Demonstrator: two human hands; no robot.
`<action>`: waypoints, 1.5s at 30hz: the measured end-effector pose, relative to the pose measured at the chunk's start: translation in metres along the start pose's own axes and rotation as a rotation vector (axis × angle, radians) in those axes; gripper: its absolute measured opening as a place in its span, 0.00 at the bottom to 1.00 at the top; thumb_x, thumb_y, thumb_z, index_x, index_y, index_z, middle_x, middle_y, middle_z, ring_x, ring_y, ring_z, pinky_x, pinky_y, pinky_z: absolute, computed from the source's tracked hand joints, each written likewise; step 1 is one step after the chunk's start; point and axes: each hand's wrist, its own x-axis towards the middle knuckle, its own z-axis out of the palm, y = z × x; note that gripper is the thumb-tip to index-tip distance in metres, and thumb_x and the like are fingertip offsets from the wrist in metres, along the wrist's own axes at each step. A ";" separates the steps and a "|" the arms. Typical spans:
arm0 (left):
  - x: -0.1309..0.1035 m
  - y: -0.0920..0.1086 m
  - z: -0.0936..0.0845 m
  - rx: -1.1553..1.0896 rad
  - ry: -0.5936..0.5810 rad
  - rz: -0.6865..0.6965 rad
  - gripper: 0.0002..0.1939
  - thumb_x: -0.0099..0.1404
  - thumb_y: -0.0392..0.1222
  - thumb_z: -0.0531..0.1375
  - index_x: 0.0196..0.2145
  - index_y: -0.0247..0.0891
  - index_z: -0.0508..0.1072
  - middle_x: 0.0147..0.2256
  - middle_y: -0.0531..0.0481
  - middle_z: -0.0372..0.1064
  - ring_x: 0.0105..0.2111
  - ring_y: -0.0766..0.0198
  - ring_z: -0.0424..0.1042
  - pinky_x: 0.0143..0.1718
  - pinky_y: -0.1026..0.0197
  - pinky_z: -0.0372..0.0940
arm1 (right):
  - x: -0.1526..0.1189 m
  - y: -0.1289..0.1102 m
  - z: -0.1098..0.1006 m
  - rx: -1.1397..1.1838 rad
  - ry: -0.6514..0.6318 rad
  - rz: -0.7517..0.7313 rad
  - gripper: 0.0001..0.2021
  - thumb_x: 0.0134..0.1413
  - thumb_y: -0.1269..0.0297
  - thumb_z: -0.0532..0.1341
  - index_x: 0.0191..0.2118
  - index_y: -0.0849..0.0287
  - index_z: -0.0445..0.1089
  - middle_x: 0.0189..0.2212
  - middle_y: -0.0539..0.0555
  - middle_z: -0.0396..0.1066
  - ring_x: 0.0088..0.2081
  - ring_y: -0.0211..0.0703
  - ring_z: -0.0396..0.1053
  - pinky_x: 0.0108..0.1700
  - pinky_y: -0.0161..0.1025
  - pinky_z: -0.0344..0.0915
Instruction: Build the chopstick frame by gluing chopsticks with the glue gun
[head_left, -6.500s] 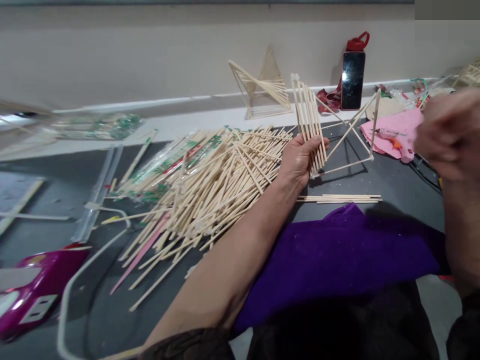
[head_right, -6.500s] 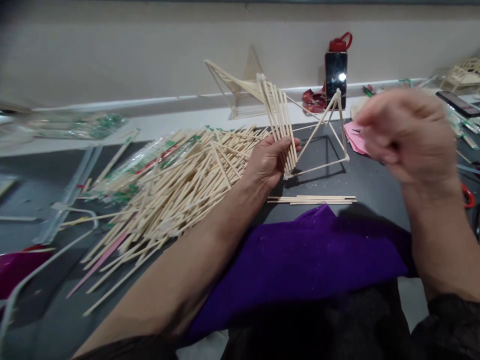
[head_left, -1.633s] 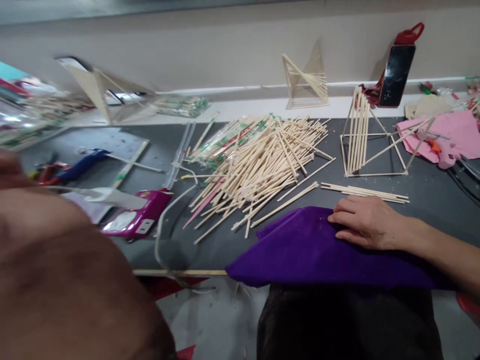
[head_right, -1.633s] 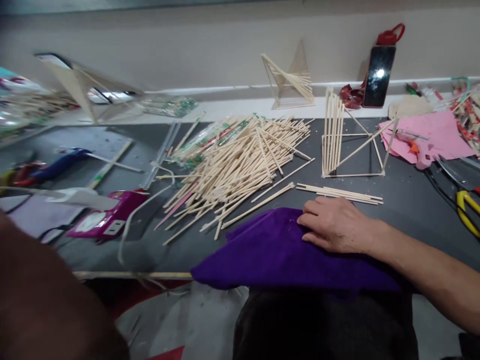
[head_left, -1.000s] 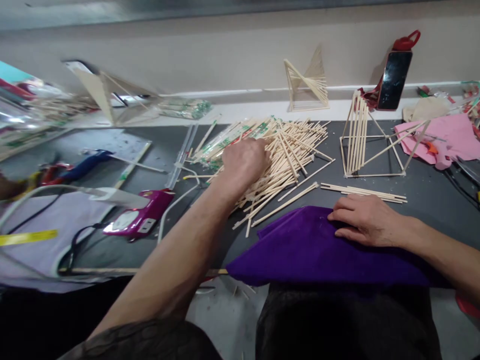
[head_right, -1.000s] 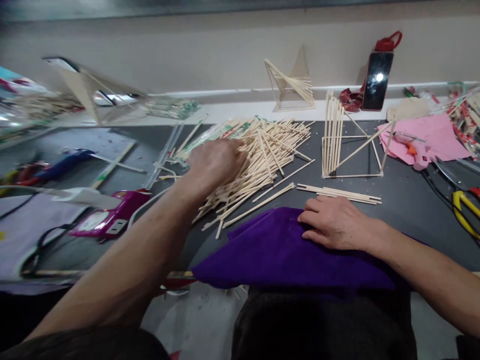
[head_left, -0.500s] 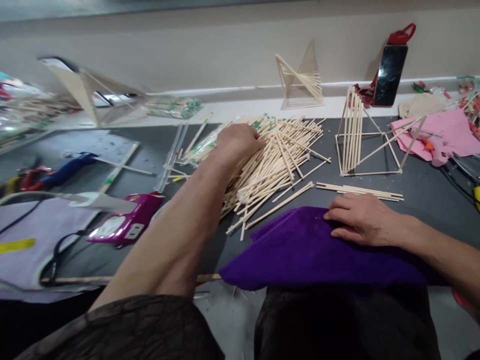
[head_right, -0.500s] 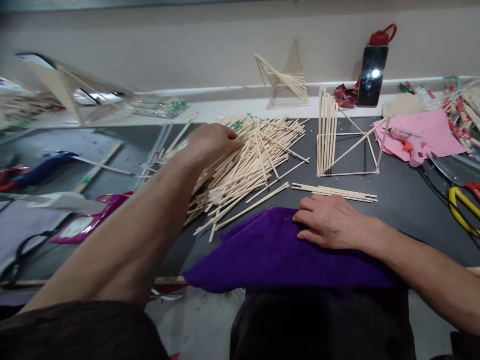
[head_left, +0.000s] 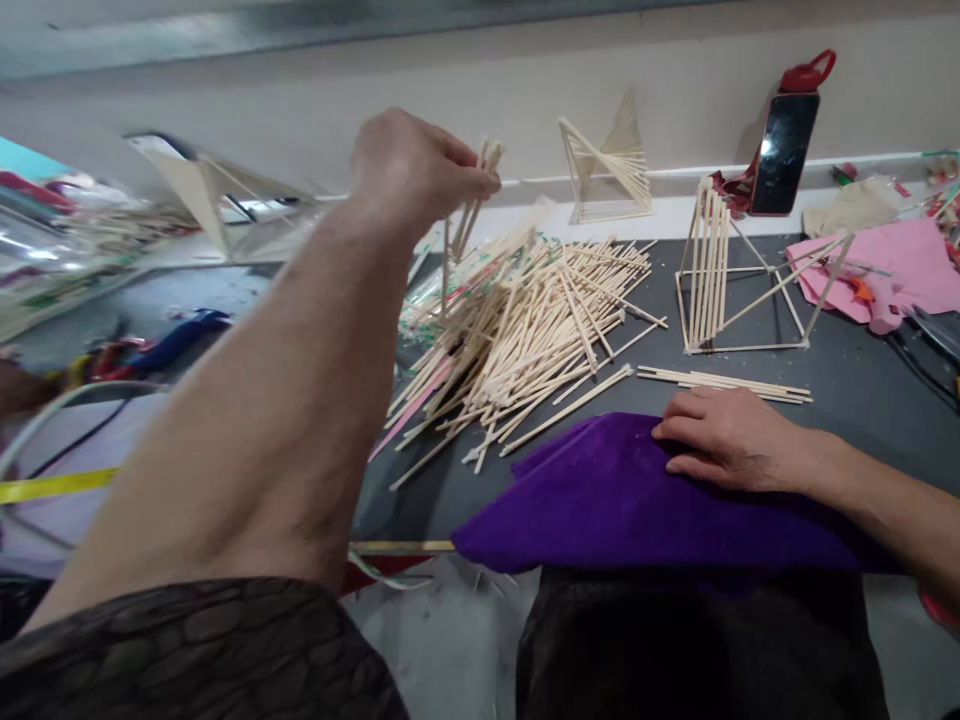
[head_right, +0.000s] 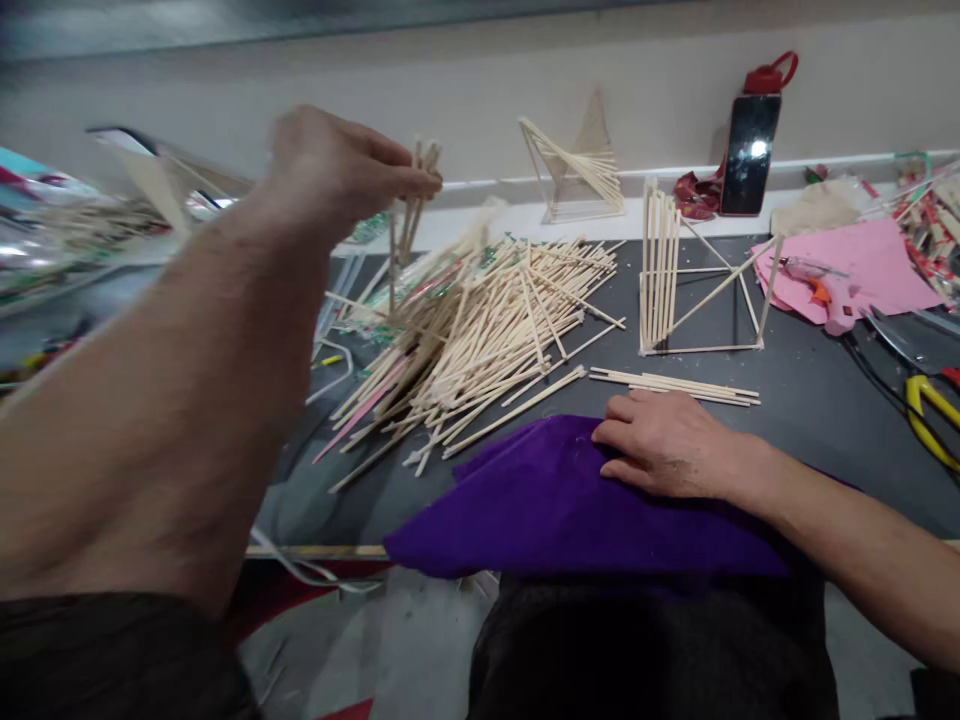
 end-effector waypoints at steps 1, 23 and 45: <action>0.003 0.000 0.003 -0.066 0.002 -0.020 0.19 0.55 0.45 0.64 0.43 0.34 0.78 0.37 0.54 0.77 0.28 0.71 0.61 0.34 0.63 0.61 | 0.000 0.000 0.000 -0.003 -0.001 0.002 0.15 0.65 0.57 0.55 0.48 0.61 0.73 0.43 0.58 0.72 0.41 0.48 0.69 0.40 0.44 0.66; 0.021 -0.021 0.038 -0.794 0.333 -0.085 0.13 0.61 0.25 0.58 0.43 0.33 0.70 0.28 0.60 0.68 0.27 0.73 0.68 0.32 0.61 0.68 | 0.000 0.001 0.000 0.024 0.014 0.006 0.15 0.65 0.57 0.55 0.48 0.61 0.73 0.43 0.59 0.72 0.41 0.48 0.70 0.41 0.44 0.66; -0.065 -0.007 0.045 -0.988 0.519 0.122 0.08 0.57 0.28 0.61 0.36 0.31 0.69 0.25 0.58 0.68 0.22 0.72 0.68 0.19 0.70 0.64 | 0.074 0.005 -0.031 0.001 0.603 0.120 0.09 0.60 0.69 0.56 0.41 0.62 0.73 0.34 0.57 0.72 0.35 0.42 0.68 0.38 0.39 0.63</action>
